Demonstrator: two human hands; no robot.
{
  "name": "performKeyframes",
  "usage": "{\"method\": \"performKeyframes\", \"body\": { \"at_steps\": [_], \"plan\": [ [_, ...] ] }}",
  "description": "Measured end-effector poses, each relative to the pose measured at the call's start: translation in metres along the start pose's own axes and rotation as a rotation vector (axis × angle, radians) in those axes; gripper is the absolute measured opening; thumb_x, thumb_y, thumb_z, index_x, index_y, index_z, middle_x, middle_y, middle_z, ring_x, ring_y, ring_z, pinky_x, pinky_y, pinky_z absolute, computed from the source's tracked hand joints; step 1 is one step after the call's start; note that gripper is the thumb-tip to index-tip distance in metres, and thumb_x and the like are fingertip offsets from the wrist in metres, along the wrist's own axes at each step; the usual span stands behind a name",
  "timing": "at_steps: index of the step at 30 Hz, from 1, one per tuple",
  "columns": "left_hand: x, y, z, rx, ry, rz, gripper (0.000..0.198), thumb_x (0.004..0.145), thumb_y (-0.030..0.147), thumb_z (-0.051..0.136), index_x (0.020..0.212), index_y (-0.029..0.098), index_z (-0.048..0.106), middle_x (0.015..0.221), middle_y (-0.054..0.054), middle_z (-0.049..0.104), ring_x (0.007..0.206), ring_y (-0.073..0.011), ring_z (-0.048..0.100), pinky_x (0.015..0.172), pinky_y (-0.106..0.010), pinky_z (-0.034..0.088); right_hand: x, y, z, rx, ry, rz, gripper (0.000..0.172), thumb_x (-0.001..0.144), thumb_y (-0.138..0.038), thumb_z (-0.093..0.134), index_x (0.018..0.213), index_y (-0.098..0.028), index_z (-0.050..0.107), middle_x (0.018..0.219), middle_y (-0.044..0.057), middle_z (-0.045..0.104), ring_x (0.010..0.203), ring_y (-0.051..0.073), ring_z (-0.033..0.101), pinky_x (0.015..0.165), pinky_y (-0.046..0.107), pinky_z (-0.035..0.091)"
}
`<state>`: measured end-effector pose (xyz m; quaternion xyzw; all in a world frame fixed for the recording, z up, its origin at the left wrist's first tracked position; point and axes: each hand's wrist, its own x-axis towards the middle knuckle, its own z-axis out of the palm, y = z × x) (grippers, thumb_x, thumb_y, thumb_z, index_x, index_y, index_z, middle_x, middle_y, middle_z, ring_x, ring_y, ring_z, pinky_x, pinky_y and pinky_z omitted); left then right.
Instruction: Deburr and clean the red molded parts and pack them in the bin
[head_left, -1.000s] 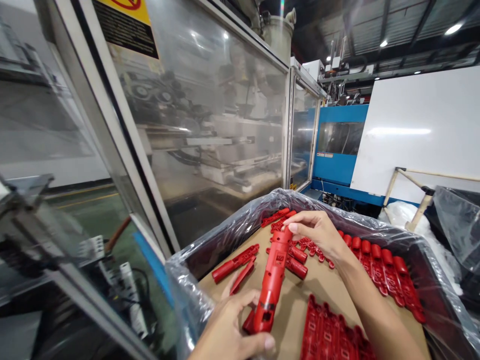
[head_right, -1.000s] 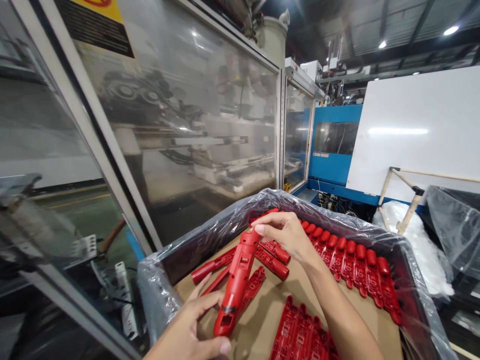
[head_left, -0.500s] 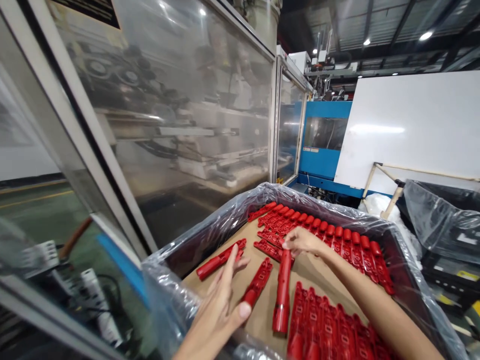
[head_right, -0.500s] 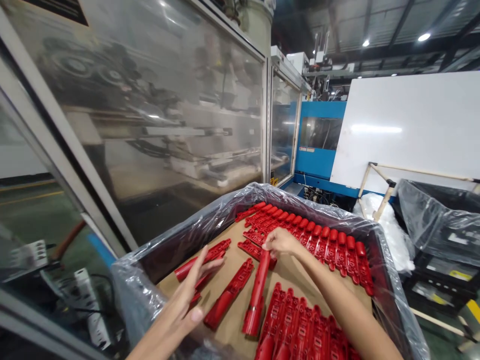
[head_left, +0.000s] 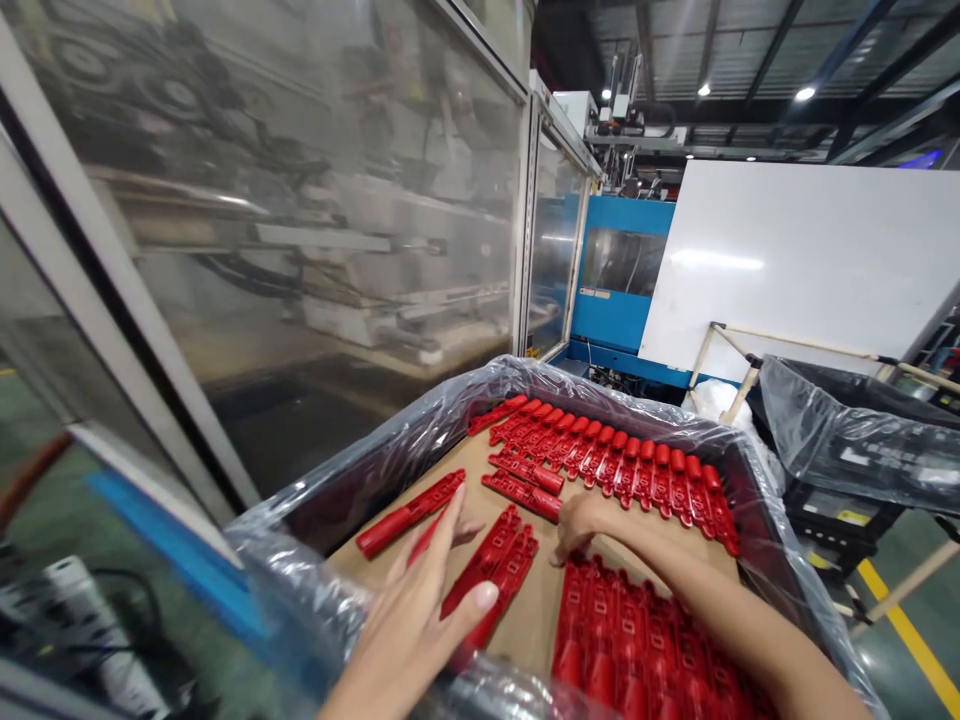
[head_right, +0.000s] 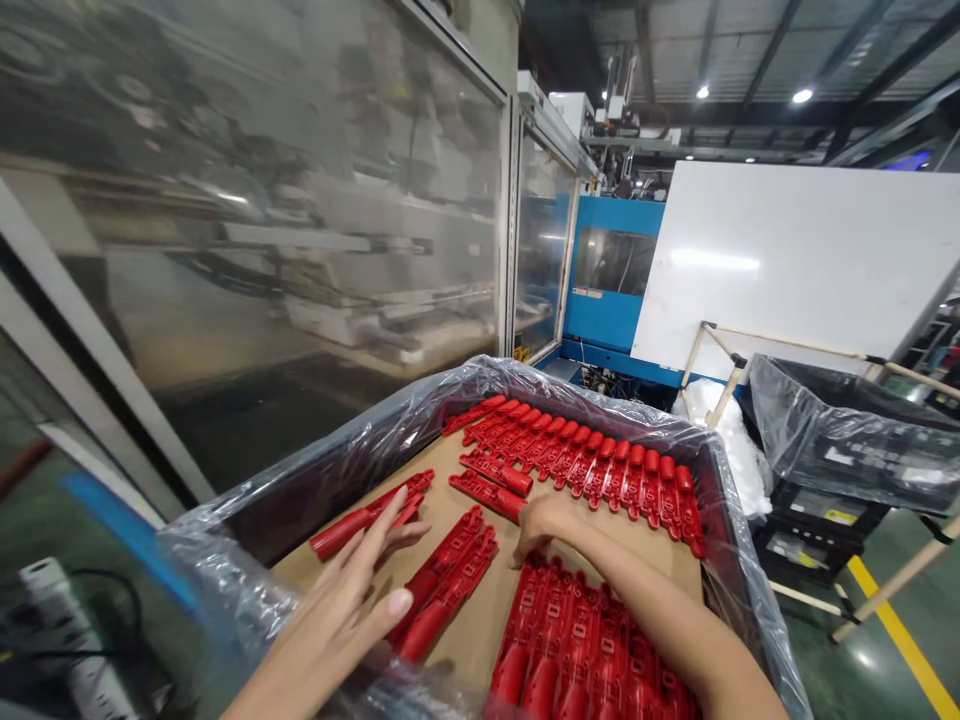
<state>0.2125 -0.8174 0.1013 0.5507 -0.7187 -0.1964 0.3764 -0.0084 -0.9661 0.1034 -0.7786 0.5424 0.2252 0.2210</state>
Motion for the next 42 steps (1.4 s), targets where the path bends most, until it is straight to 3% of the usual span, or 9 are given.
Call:
{"method": "performKeyframes", "body": {
  "at_steps": [4, 9, 13, 19, 25, 29, 34, 39, 42],
  "plan": [
    [0.003, -0.011, -0.001, 0.058, -0.074, -0.02, 0.082, 0.093, 0.064, 0.039, 0.16, 0.032, 0.005, 0.144, -0.008, 0.058, 0.14, -0.0318, 0.043, 0.115, -0.061, 0.033, -0.013, -0.003, -0.01, 0.111, 0.063, -0.156, 0.039, 0.064, -0.038, 0.085, 0.042, -0.02, 0.057, 0.042, -0.004, 0.052, 0.062, 0.017, 0.065, 0.063, 0.024, 0.048],
    [0.004, -0.009, 0.004, 0.164, -0.008, -0.004, 0.096, 0.08, 0.054, 0.065, 0.159, 0.029, 0.016, 0.147, -0.01, 0.057, 0.14, -0.0371, 0.045, 0.113, -0.06, 0.04, -0.06, 0.005, -0.045, 0.429, 0.298, -0.466, 0.008, 0.078, -0.026, 0.068, 0.077, -0.018, 0.069, 0.061, -0.004, 0.063, 0.058, 0.011, 0.062, 0.059, 0.02, 0.047],
    [0.007, 0.005, 0.005, 0.263, 0.007, -0.022, 0.096, 0.069, 0.038, 0.076, 0.154, 0.028, 0.035, 0.147, -0.008, 0.057, 0.14, -0.0374, 0.046, 0.114, -0.057, 0.041, -0.094, 0.009, -0.061, 0.604, 0.539, -0.652, 0.022, 0.087, -0.039, 0.06, 0.09, -0.018, 0.066, 0.076, -0.001, 0.064, 0.063, 0.011, 0.059, 0.062, 0.023, 0.048],
    [0.008, 0.013, -0.002, 0.339, -0.066, -0.039, 0.057, 0.078, 0.041, 0.067, 0.132, 0.022, 0.064, 0.138, -0.01, 0.064, 0.138, -0.0395, 0.047, 0.113, -0.06, 0.041, -0.119, 0.008, -0.064, 0.846, 0.624, -0.847, 0.027, 0.084, -0.045, 0.071, 0.095, -0.02, 0.07, 0.08, 0.0, 0.067, 0.068, 0.013, 0.06, 0.067, 0.027, 0.051],
    [0.006, 0.009, -0.003, 0.339, -0.044, -0.051, 0.046, 0.08, 0.042, 0.067, 0.123, 0.026, 0.071, 0.129, -0.007, 0.07, 0.134, -0.0383, 0.053, 0.111, -0.061, 0.042, -0.131, 0.004, -0.062, 0.82, 0.657, -0.849, 0.02, 0.083, -0.039, 0.073, 0.092, -0.021, 0.071, 0.088, 0.0, 0.069, 0.07, 0.012, 0.061, 0.064, 0.025, 0.05],
    [0.006, 0.017, -0.008, 0.29, -0.118, 0.011, 0.043, 0.08, 0.042, 0.065, 0.119, 0.028, 0.073, 0.122, -0.006, 0.074, 0.123, -0.0378, 0.063, 0.113, -0.064, 0.038, -0.129, 0.004, -0.061, 0.858, 0.628, -0.848, 0.021, 0.083, -0.039, 0.072, 0.092, -0.02, 0.071, 0.078, -0.002, 0.066, 0.064, 0.01, 0.058, 0.058, 0.023, 0.045],
    [0.006, 0.024, -0.013, 0.263, -0.184, -0.048, 0.047, 0.078, 0.04, 0.062, 0.123, 0.028, 0.07, 0.116, -0.007, 0.077, 0.12, -0.0403, 0.064, 0.109, -0.069, 0.039, -0.12, 0.01, -0.064, 0.85, 0.602, -0.815, 0.026, 0.085, -0.045, 0.069, 0.091, -0.02, 0.068, 0.075, -0.002, 0.066, 0.063, 0.011, 0.059, 0.06, 0.024, 0.047],
    [0.008, 0.025, -0.013, 0.179, -0.21, -0.099, 0.069, 0.081, 0.053, 0.053, 0.144, 0.023, 0.052, 0.132, -0.008, 0.069, 0.137, -0.0357, 0.05, 0.118, -0.063, 0.028, -0.083, 0.016, -0.055, 0.79, 0.348, -0.508, 0.012, 0.088, -0.025, 0.061, 0.079, -0.017, 0.063, 0.061, -0.006, 0.058, 0.054, 0.008, 0.055, 0.057, 0.02, 0.047],
    [0.009, 0.024, -0.009, 0.232, -0.186, -0.101, 0.069, 0.083, 0.058, 0.05, 0.142, 0.021, 0.053, 0.125, -0.009, 0.073, 0.132, -0.036, 0.055, 0.119, -0.064, 0.026, -0.052, 0.016, -0.038, 0.709, 0.116, -0.355, 0.022, 0.087, -0.012, 0.057, 0.066, -0.015, 0.061, 0.053, -0.005, 0.059, 0.051, 0.009, 0.059, 0.058, 0.02, 0.051]
  ]
}}
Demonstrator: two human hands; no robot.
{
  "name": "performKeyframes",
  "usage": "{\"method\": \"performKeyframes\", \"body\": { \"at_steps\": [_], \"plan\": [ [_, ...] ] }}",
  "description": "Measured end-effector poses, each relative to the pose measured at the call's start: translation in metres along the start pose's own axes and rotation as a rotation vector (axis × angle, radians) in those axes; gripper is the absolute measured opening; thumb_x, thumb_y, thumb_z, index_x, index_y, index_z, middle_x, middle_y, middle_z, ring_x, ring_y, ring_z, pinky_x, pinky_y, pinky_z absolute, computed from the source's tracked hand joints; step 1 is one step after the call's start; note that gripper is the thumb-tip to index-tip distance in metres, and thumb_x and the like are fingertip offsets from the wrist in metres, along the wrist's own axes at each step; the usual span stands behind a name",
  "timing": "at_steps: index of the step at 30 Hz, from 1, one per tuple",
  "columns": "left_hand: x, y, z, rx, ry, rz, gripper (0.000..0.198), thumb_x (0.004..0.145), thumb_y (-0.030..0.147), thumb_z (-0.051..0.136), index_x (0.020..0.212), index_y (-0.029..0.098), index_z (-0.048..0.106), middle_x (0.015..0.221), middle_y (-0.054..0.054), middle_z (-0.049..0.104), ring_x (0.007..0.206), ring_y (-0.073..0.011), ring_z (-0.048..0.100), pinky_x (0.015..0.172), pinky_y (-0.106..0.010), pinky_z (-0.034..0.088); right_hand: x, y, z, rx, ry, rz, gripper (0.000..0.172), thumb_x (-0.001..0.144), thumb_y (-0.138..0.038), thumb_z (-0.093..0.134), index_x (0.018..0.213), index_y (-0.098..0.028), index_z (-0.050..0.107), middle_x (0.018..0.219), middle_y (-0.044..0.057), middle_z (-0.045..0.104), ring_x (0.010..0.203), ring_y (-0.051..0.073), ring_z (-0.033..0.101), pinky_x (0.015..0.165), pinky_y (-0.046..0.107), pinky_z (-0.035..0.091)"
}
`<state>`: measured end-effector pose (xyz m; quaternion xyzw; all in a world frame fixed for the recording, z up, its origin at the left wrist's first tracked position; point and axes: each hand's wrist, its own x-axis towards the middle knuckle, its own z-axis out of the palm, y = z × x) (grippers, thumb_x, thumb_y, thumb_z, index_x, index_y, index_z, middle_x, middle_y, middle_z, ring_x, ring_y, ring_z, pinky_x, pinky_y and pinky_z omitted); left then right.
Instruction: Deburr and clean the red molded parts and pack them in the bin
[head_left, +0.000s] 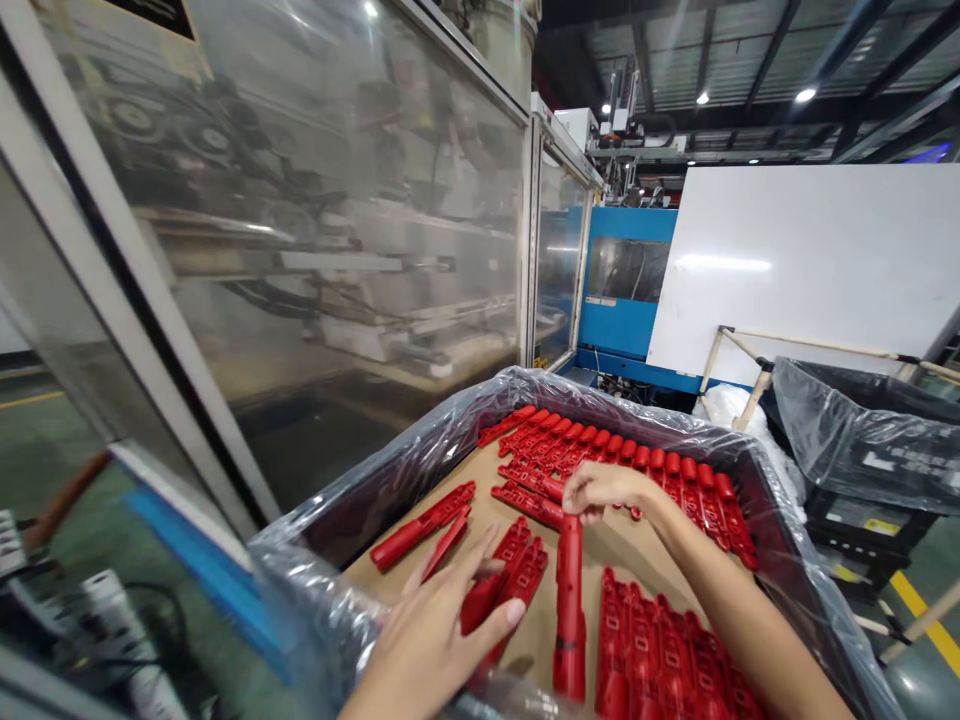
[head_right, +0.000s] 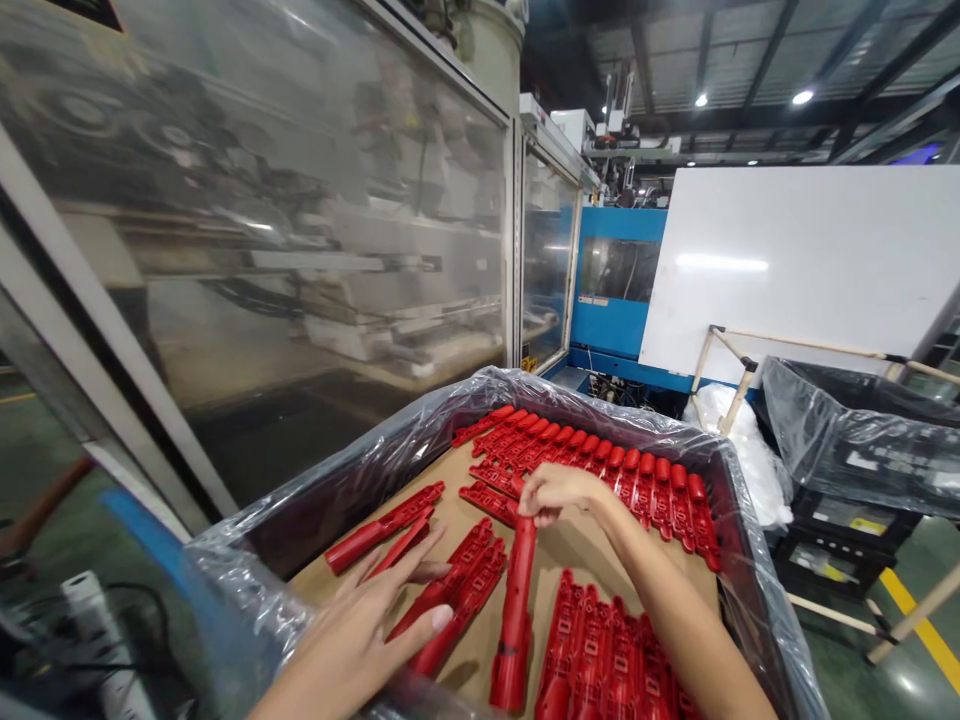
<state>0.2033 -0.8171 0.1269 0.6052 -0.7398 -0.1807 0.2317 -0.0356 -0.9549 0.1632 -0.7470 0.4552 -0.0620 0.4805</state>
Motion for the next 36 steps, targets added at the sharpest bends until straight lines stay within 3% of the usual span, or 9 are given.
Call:
{"method": "performKeyframes", "body": {
  "at_steps": [4, 9, 15, 18, 21, 24, 28, 33, 36],
  "plan": [
    [0.003, 0.001, 0.004, 0.087, 0.048, 0.033, 0.061, 0.082, 0.057, 0.054, 0.133, 0.025, 0.062, 0.113, -0.007, 0.078, 0.121, -0.0369, 0.064, 0.116, -0.065, 0.033, 0.021, 0.027, 0.002, -0.116, -0.156, 0.232, 0.032, 0.098, -0.026, 0.055, 0.069, -0.014, 0.064, 0.058, -0.004, 0.065, 0.056, 0.01, 0.064, 0.065, 0.025, 0.056],
    [0.004, 0.0, 0.006, 0.138, 0.063, 0.047, 0.064, 0.082, 0.056, 0.057, 0.136, 0.021, 0.061, 0.113, -0.009, 0.078, 0.121, -0.037, 0.064, 0.113, -0.062, 0.038, 0.031, 0.05, -0.002, -0.256, -0.287, 0.468, 0.028, 0.095, -0.04, 0.064, 0.087, -0.013, 0.066, 0.074, -0.002, 0.068, 0.061, 0.01, 0.064, 0.063, 0.027, 0.056],
    [0.002, -0.002, 0.006, 0.158, 0.047, 0.053, 0.064, 0.083, 0.056, 0.058, 0.138, 0.023, 0.059, 0.113, -0.008, 0.078, 0.12, -0.0364, 0.065, 0.112, -0.063, 0.039, 0.042, 0.048, 0.027, -0.246, -0.411, 0.476, 0.035, 0.095, -0.048, 0.061, 0.096, -0.014, 0.067, 0.08, 0.0, 0.07, 0.062, 0.01, 0.064, 0.059, 0.025, 0.055],
    [0.002, 0.0, 0.006, 0.173, 0.055, 0.053, 0.064, 0.084, 0.056, 0.058, 0.139, 0.023, 0.058, 0.111, -0.009, 0.078, 0.117, -0.0355, 0.067, 0.113, -0.061, 0.039, 0.04, 0.039, 0.027, -0.243, -0.407, 0.4, 0.035, 0.09, -0.049, 0.067, 0.088, -0.014, 0.069, 0.071, -0.002, 0.069, 0.055, 0.01, 0.062, 0.053, 0.023, 0.05],
    [0.003, 0.003, 0.005, 0.181, 0.055, 0.029, 0.065, 0.085, 0.054, 0.058, 0.141, 0.021, 0.056, 0.115, -0.01, 0.077, 0.12, -0.0355, 0.065, 0.113, -0.059, 0.039, 0.027, 0.025, 0.009, -0.226, -0.353, 0.25, 0.032, 0.075, -0.043, 0.081, 0.077, -0.013, 0.071, 0.059, -0.003, 0.065, 0.051, 0.011, 0.06, 0.048, 0.021, 0.042],
    [0.003, 0.005, 0.004, 0.179, 0.052, 0.034, 0.068, 0.081, 0.052, 0.062, 0.141, 0.02, 0.056, 0.126, -0.013, 0.072, 0.125, -0.0371, 0.061, 0.114, -0.059, 0.038, 0.003, 0.006, -0.018, -0.167, -0.223, 0.01, 0.026, 0.068, -0.036, 0.084, 0.075, -0.014, 0.072, 0.059, -0.004, 0.064, 0.056, 0.01, 0.061, 0.052, 0.019, 0.042],
    [0.002, 0.005, 0.003, 0.169, 0.019, 0.066, 0.072, 0.077, 0.048, 0.069, 0.142, 0.021, 0.055, 0.134, -0.012, 0.067, 0.131, -0.0375, 0.056, 0.118, -0.06, 0.032, -0.035, -0.014, -0.04, -0.075, -0.024, -0.29, 0.027, 0.074, -0.04, 0.077, 0.087, -0.017, 0.072, 0.071, -0.003, 0.066, 0.062, 0.011, 0.06, 0.06, 0.022, 0.047],
    [0.0, 0.005, 0.002, 0.112, -0.015, 0.065, 0.069, 0.071, 0.042, 0.075, 0.138, 0.027, 0.059, 0.131, -0.009, 0.069, 0.129, -0.037, 0.057, 0.117, -0.061, 0.032, -0.055, -0.031, -0.035, 0.031, 0.097, -0.487, 0.029, 0.081, -0.043, 0.071, 0.095, -0.018, 0.07, 0.08, 0.0, 0.068, 0.069, 0.014, 0.063, 0.067, 0.027, 0.051],
    [-0.002, 0.007, 0.0, 0.064, -0.022, 0.019, 0.053, 0.07, 0.036, 0.075, 0.123, 0.033, 0.07, 0.124, -0.005, 0.074, 0.123, -0.0363, 0.062, 0.112, -0.062, 0.037, -0.058, -0.042, -0.027, 0.083, 0.142, -0.573, 0.026, 0.08, -0.04, 0.073, 0.094, -0.018, 0.071, 0.077, -0.001, 0.068, 0.067, 0.013, 0.061, 0.068, 0.028, 0.05]
  ]
}}
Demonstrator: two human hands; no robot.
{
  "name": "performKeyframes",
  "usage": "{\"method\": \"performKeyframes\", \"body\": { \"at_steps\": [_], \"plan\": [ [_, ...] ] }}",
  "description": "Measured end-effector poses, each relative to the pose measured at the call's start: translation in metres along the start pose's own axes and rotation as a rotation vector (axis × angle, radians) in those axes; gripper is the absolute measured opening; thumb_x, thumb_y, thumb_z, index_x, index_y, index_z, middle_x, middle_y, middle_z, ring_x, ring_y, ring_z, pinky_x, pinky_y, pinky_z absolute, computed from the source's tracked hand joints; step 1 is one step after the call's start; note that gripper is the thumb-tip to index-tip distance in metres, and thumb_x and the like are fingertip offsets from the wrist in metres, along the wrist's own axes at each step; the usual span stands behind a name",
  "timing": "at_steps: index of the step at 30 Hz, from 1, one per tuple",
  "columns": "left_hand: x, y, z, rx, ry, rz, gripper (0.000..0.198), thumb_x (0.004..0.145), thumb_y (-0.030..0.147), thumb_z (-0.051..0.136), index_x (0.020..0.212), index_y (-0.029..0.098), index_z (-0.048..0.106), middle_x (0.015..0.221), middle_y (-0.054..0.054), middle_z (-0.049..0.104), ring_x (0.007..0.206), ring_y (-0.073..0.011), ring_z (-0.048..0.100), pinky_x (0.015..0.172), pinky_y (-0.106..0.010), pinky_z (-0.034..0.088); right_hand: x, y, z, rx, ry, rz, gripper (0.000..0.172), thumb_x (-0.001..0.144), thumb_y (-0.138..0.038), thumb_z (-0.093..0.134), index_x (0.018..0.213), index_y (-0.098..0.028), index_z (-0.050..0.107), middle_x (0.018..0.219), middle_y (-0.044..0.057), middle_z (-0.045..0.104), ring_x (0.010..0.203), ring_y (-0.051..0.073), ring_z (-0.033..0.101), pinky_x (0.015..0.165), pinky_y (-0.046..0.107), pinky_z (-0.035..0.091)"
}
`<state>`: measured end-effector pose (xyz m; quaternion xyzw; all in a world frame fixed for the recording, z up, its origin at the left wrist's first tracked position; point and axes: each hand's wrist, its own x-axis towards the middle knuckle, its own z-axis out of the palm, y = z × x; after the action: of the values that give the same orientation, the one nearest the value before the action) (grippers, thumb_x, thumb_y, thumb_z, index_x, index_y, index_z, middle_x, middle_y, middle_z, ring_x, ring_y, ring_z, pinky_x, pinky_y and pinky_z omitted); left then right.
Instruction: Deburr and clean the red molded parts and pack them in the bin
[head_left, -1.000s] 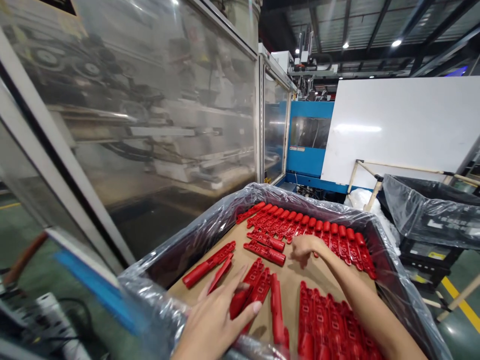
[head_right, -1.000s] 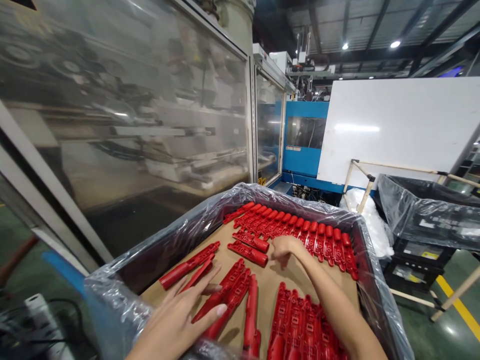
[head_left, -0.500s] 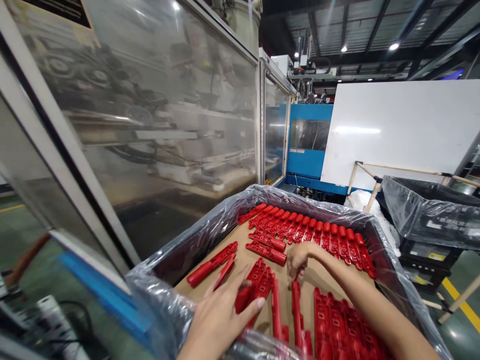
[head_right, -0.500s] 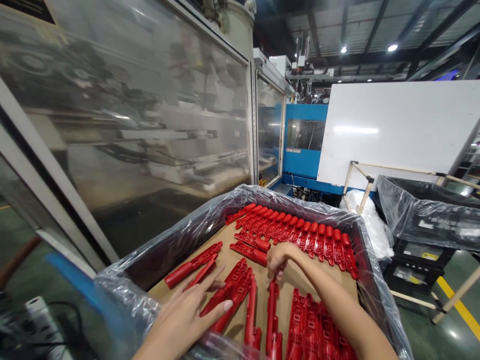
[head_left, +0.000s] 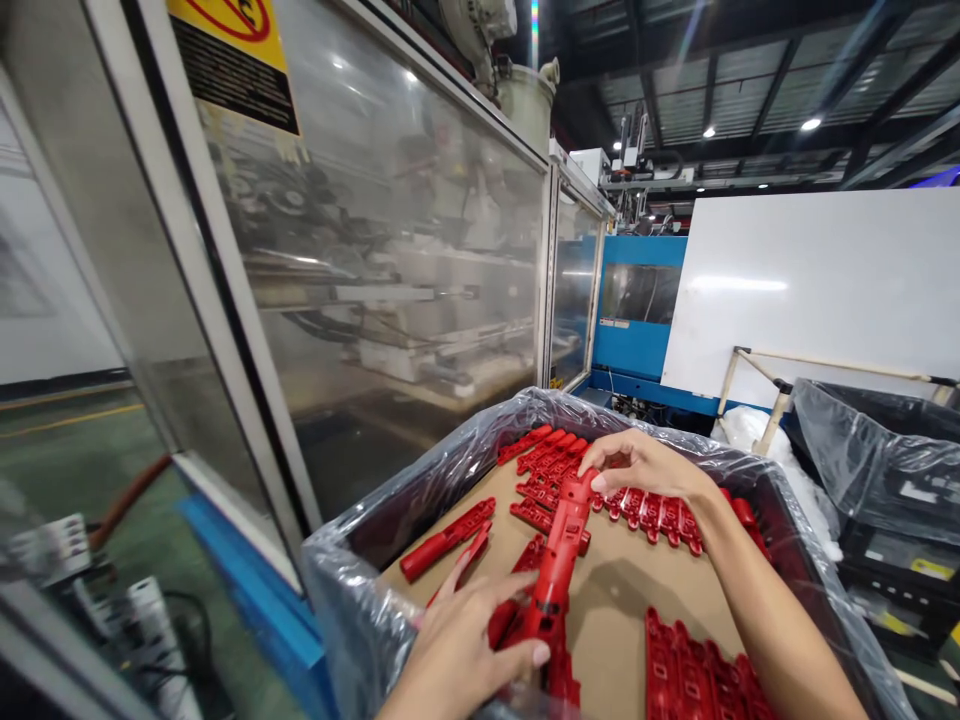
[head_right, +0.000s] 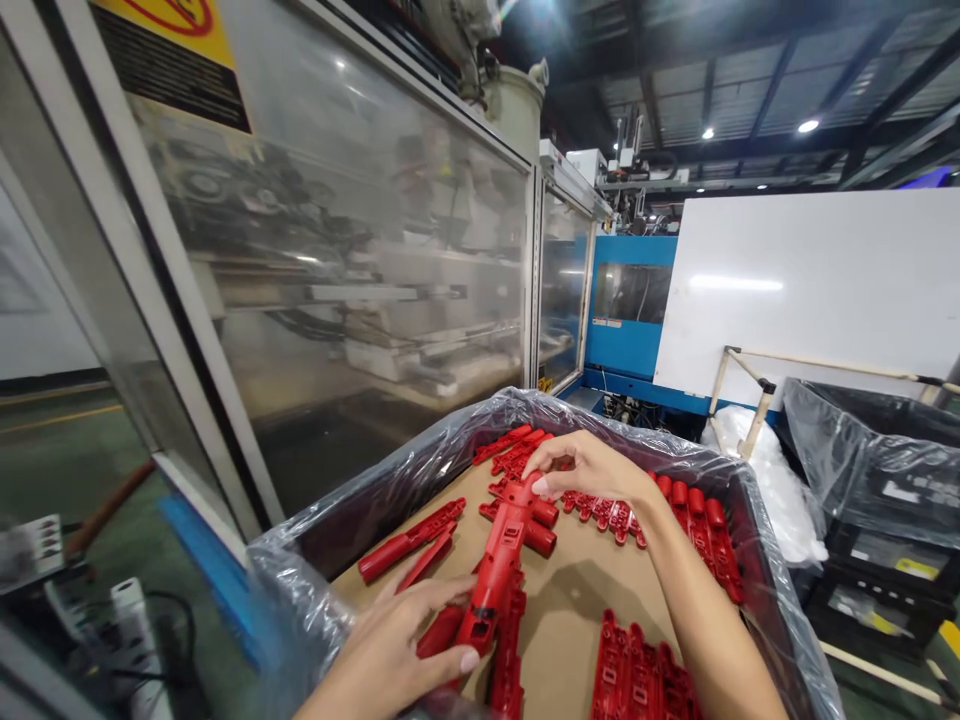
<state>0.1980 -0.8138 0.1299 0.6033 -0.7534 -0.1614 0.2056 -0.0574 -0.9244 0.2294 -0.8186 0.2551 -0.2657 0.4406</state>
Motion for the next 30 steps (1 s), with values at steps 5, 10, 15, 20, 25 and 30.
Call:
{"method": "performKeyframes", "body": {
  "at_steps": [5, 10, 15, 20, 25, 30],
  "plan": [
    [-0.003, 0.002, -0.003, -0.074, -0.027, 0.008, 0.034, 0.072, 0.034, 0.073, 0.106, 0.032, 0.075, 0.116, -0.002, 0.077, 0.115, -0.033, 0.066, 0.112, -0.06, 0.035, 0.0, -0.014, 0.009, -0.017, 0.034, -0.036, 0.022, 0.079, -0.036, 0.074, 0.092, -0.019, 0.073, 0.076, -0.001, 0.068, 0.069, 0.013, 0.061, 0.067, 0.027, 0.048],
    [-0.003, -0.002, -0.003, -0.086, -0.059, 0.011, 0.034, 0.076, 0.039, 0.069, 0.109, 0.032, 0.075, 0.121, -0.003, 0.075, 0.121, -0.0359, 0.062, 0.112, -0.063, 0.034, -0.002, -0.013, 0.009, -0.009, 0.045, -0.015, 0.023, 0.078, -0.038, 0.076, 0.091, -0.019, 0.073, 0.075, -0.001, 0.067, 0.063, 0.012, 0.058, 0.062, 0.025, 0.047],
    [-0.005, -0.006, -0.005, -0.148, -0.092, 0.013, 0.042, 0.075, 0.048, 0.068, 0.111, 0.028, 0.076, 0.119, -0.006, 0.076, 0.112, -0.0341, 0.067, 0.104, -0.051, 0.046, 0.002, -0.004, 0.007, 0.004, 0.042, -0.008, 0.026, 0.08, -0.042, 0.076, 0.092, -0.018, 0.072, 0.072, -0.003, 0.066, 0.059, 0.01, 0.057, 0.06, 0.025, 0.047],
    [-0.005, -0.001, -0.012, -0.249, -0.122, 0.051, 0.039, 0.078, 0.049, 0.065, 0.105, 0.025, 0.078, 0.104, -0.003, 0.08, 0.096, -0.0298, 0.072, 0.094, -0.041, 0.052, 0.007, 0.004, 0.001, -0.033, 0.04, 0.042, 0.03, 0.081, -0.046, 0.071, 0.091, -0.018, 0.069, 0.076, -0.002, 0.065, 0.063, 0.01, 0.059, 0.063, 0.024, 0.048],
    [-0.005, 0.004, -0.009, -0.129, -0.141, 0.002, 0.052, 0.086, 0.059, 0.054, 0.12, 0.025, 0.072, 0.112, -0.007, 0.078, 0.112, -0.0324, 0.067, 0.109, -0.05, 0.041, 0.006, 0.032, -0.015, -0.08, -0.076, 0.247, 0.028, 0.078, -0.042, 0.073, 0.086, -0.016, 0.069, 0.066, -0.004, 0.063, 0.062, 0.011, 0.06, 0.06, 0.023, 0.05],
    [-0.005, 0.018, -0.007, 0.069, -0.104, -0.045, 0.043, 0.089, 0.053, 0.049, 0.101, 0.023, 0.079, 0.101, -0.01, 0.079, 0.106, -0.0341, 0.068, 0.106, -0.051, 0.039, 0.011, 0.083, -0.002, -0.161, -0.261, 0.624, 0.013, 0.079, -0.024, 0.072, 0.072, -0.014, 0.066, 0.054, -0.005, 0.062, 0.049, 0.009, 0.059, 0.055, 0.021, 0.051]
  ]
}}
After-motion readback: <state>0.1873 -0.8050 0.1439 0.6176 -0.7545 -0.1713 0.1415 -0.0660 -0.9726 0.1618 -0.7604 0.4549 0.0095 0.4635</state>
